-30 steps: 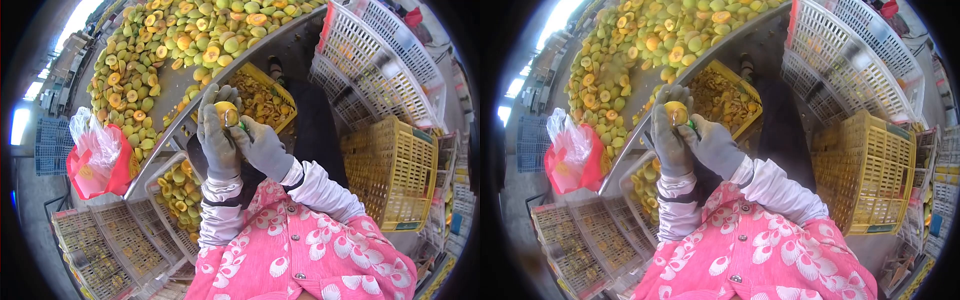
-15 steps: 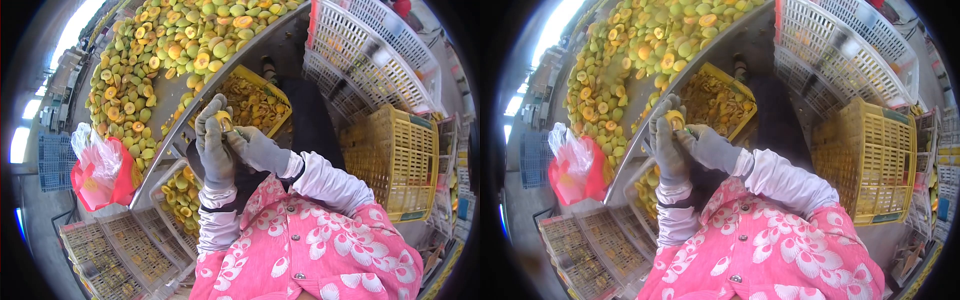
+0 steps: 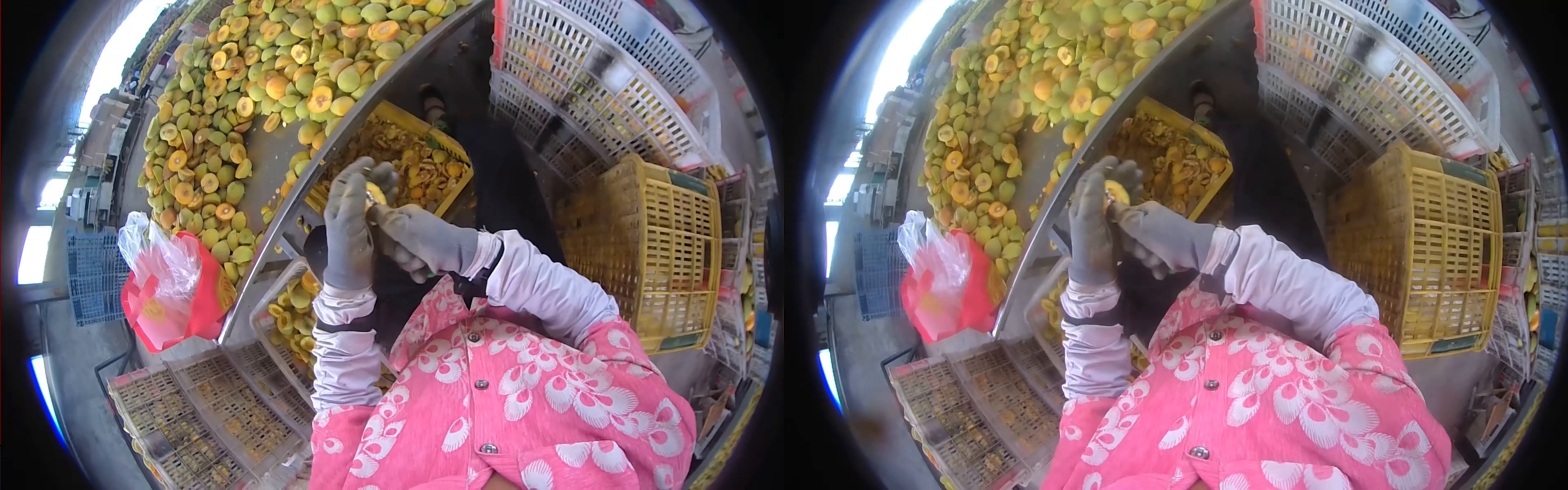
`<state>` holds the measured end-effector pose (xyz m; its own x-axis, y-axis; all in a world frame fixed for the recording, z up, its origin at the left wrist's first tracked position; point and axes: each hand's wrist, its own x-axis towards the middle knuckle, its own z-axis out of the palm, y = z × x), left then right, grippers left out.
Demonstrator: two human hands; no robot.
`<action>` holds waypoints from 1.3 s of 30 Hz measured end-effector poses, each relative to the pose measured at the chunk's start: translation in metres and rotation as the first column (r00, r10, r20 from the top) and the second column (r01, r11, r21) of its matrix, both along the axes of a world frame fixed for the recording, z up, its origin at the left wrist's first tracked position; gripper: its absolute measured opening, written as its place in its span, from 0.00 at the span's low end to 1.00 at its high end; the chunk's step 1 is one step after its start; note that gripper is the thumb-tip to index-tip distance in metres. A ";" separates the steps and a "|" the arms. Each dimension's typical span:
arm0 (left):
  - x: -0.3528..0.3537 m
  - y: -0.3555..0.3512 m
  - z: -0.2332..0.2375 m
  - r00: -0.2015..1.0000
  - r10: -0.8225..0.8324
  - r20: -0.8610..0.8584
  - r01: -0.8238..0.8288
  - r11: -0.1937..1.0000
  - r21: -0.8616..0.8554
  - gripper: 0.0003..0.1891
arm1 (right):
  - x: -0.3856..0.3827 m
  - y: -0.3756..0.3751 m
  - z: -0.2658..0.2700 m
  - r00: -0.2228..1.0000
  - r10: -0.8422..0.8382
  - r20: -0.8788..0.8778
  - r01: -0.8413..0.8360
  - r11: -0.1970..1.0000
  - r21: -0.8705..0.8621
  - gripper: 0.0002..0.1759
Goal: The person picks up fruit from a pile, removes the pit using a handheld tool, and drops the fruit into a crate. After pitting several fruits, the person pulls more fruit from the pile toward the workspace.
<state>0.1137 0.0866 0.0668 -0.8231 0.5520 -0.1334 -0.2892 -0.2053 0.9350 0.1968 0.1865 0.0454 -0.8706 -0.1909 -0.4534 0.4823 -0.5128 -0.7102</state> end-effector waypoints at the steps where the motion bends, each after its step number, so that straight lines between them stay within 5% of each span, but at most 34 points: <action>1: -0.005 0.000 -0.001 0.990 -0.088 0.113 0.091 0.995 -0.028 0.17 | 0.003 0.001 -0.003 0.999 -0.022 -0.033 0.024 0.999 0.048 0.32; 4: -0.005 -0.004 0.006 0.978 -0.058 0.202 0.079 0.992 -0.094 0.20 | 0.008 -0.008 0.004 0.985 -0.100 -0.143 0.137 0.949 0.285 0.31; 5: -0.002 0.002 -0.001 0.996 0.042 0.085 -0.030 0.991 -0.134 0.19 | 0.009 -0.008 0.008 0.985 -0.102 -0.142 0.139 0.950 0.278 0.31; 7: 0.000 0.005 -0.002 0.998 0.068 -0.012 -0.069 0.979 -0.193 0.20 | 0.010 -0.002 0.016 1.000 0.016 0.010 -0.015 0.999 -0.029 0.31; 8: 0.000 0.007 -0.002 0.990 0.090 -0.108 -0.113 0.964 -0.240 0.21 | 0.011 0.002 0.013 1.000 0.013 0.010 -0.013 1.000 -0.028 0.31; 10: -0.005 0.005 -0.004 0.986 -0.006 -0.164 -0.034 0.971 -0.238 0.21 | 0.017 0.008 0.005 0.988 0.153 -0.030 -0.153 0.918 -0.365 0.32; 15: -0.011 0.007 0.005 0.980 -0.148 -0.136 0.105 0.954 -0.282 0.23 | 0.014 0.003 0.003 0.990 0.133 -0.051 -0.142 0.928 -0.345 0.32; 18: -0.006 0.008 0.004 0.994 -0.024 0.105 0.055 0.951 -0.303 0.23 | 0.012 0.001 -0.002 0.987 0.162 0.023 -0.143 0.922 -0.360 0.31; 20: -0.007 0.007 -0.001 0.998 -0.059 0.007 0.059 0.966 -0.252 0.24 | 0.012 0.003 -0.006 0.979 0.195 0.057 -0.155 0.899 -0.409 0.30; 22: -0.012 0.005 -0.003 0.975 -0.170 -0.141 0.128 0.955 -0.267 0.24 | 0.014 0.007 -0.011 0.977 0.211 -0.014 -0.158 0.685 -0.711 0.29; 24: -0.017 0.005 -0.006 0.919 -0.275 -0.283 0.189 0.937 -0.295 0.25 | 0.009 0.007 -0.021 0.971 0.225 -0.083 -0.204 0.590 -0.782 0.29; 25: -0.019 0.006 -0.009 0.950 -0.269 -0.159 0.238 0.952 -0.191 0.25 | 0.006 0.006 -0.026 0.962 0.226 -0.156 -0.250 0.483 -0.839 0.28; 27: -0.020 0.006 -0.031 0.971 -0.213 0.112 0.202 0.974 0.098 0.25 | -0.002 0.006 -0.035 0.957 0.222 -0.186 -0.274 0.482 -0.832 0.28; 30: -0.019 0.014 -0.040 0.954 0.016 0.300 -0.011 1.000 -0.021 0.27 | -0.008 0.012 -0.040 0.962 0.220 -0.162 -0.260 0.557 -0.789 0.28; 31: -0.033 0.006 -0.058 0.865 -0.236 0.444 0.023 0.900 0.434 0.26 | -0.007 0.014 -0.028 0.975 0.157 -0.159 -0.221 0.776 -0.591 0.29; 32: -0.035 0.000 -0.080 0.862 -0.231 0.451 0.012 0.899 0.438 0.26 | -0.006 0.015 -0.022 0.980 0.103 -0.172 -0.158 0.926 -0.344 0.30; 34: -0.040 0.003 -0.084 0.959 0.282 -0.002 -0.282 0.959 -0.005 0.25 | -0.021 0.017 -0.037 0.987 0.114 -0.116 -0.147 0.934 -0.326 0.31; 35: -0.041 0.001 -0.086 0.958 0.287 -0.001 -0.287 0.958 -0.003 0.25 | -0.030 0.010 -0.044 0.992 -0.069 -0.109 0.084 0.987 0.136 0.30; 36: -0.044 -0.001 -0.087 0.938 0.271 -0.218 -0.295 0.951 -0.089 0.20 | -0.036 0.007 -0.044 0.954 -0.231 -0.190 0.298 0.774 0.558 0.30; 38: -0.050 -0.006 -0.088 0.781 0.144 -0.608 -0.358 0.900 -0.247 0.12 | -0.043 0.012 -0.044 0.989 -0.116 -0.095 0.150 0.756 0.638 0.23; 39: -0.050 -0.007 -0.086 0.780 0.145 -0.609 -0.361 0.899 -0.248 0.12 | -0.044 0.010 -0.048 0.982 -0.052 -0.182 0.178 0.580 0.795 0.20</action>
